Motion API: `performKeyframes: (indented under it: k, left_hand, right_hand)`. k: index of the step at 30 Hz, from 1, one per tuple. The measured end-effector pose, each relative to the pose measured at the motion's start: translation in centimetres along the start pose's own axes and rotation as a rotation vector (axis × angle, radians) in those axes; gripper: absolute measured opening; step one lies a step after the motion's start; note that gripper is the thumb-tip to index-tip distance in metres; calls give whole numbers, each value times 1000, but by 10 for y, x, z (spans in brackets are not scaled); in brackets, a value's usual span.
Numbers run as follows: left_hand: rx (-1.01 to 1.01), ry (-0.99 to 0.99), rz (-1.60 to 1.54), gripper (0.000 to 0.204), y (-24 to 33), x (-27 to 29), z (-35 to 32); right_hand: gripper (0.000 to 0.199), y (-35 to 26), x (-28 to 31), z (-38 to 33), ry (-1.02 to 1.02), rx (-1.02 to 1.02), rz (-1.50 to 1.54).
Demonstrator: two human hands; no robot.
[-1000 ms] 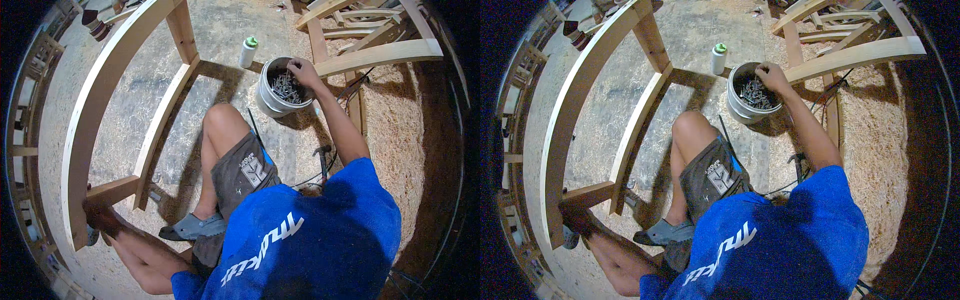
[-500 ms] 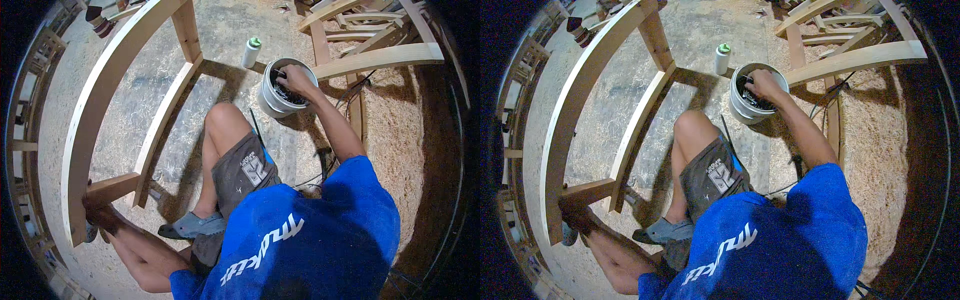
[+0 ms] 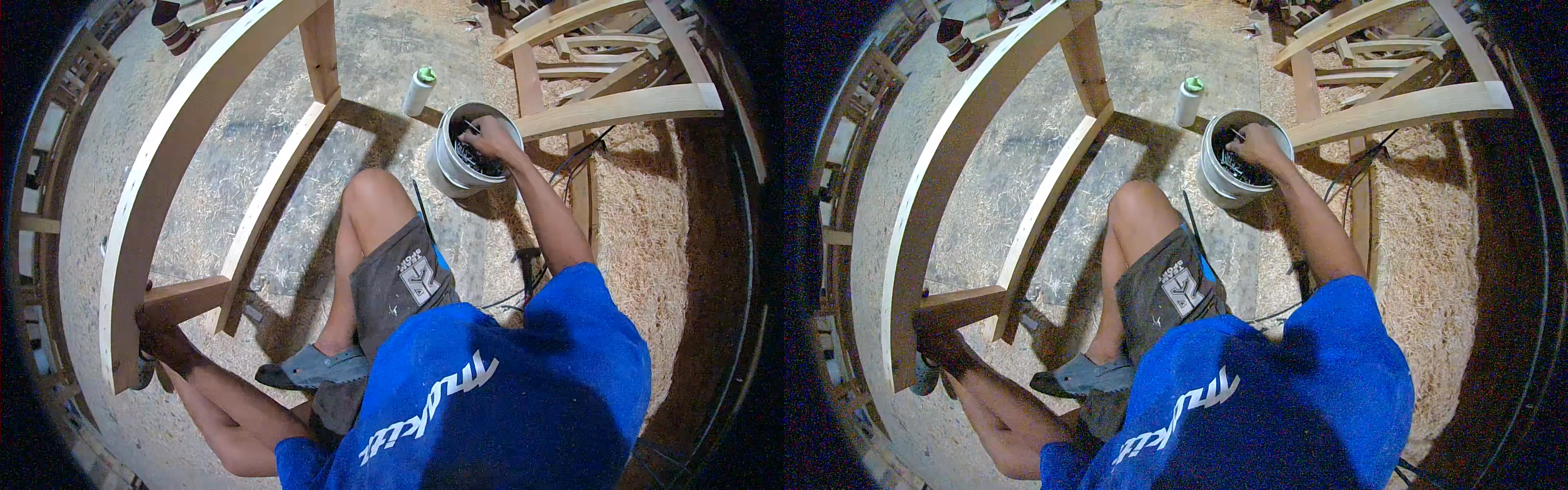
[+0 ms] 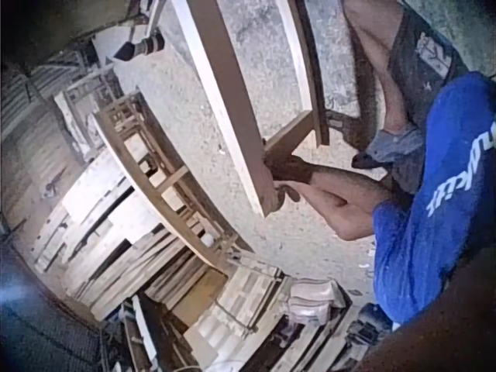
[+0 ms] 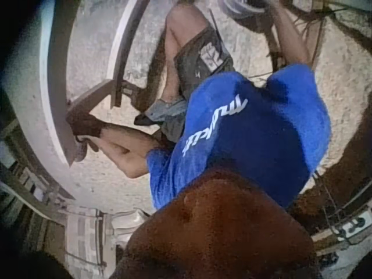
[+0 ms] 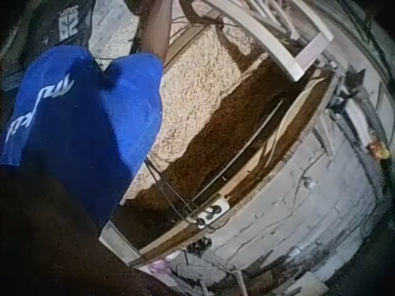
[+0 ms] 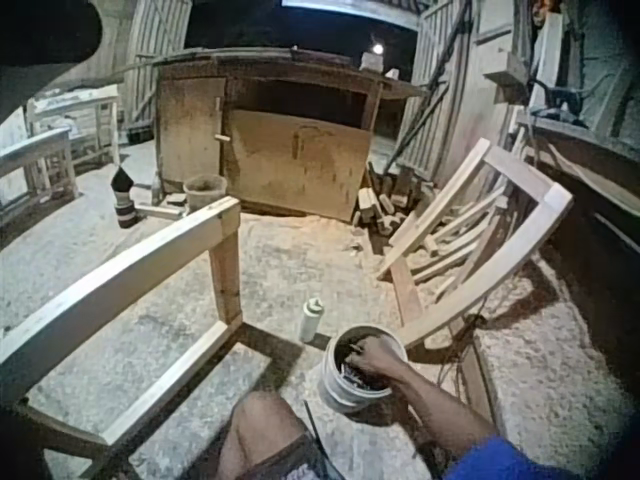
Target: Apply glue to wooden pieces and hammer nails to assemble a rectangular wood frame.
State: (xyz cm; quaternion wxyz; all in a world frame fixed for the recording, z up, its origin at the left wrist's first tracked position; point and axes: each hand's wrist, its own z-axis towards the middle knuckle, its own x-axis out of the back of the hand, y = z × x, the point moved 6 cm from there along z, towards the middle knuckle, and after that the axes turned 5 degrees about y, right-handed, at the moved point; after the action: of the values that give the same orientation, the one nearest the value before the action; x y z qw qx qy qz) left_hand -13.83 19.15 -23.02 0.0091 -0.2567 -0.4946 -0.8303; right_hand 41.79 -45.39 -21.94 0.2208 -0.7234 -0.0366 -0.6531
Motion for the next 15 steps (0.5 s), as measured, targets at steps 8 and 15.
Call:
performKeyframes:
  k: [8,15]
  left_hand:
    - [-72,130,-58,45,24,-7,-11]
    - [-52,181,-119,46,37,-10,-19]
  right_hand:
    - [33,2,-15,10,-9,-47,14]
    - [41,-10,-5,6,-47,-26,-98]
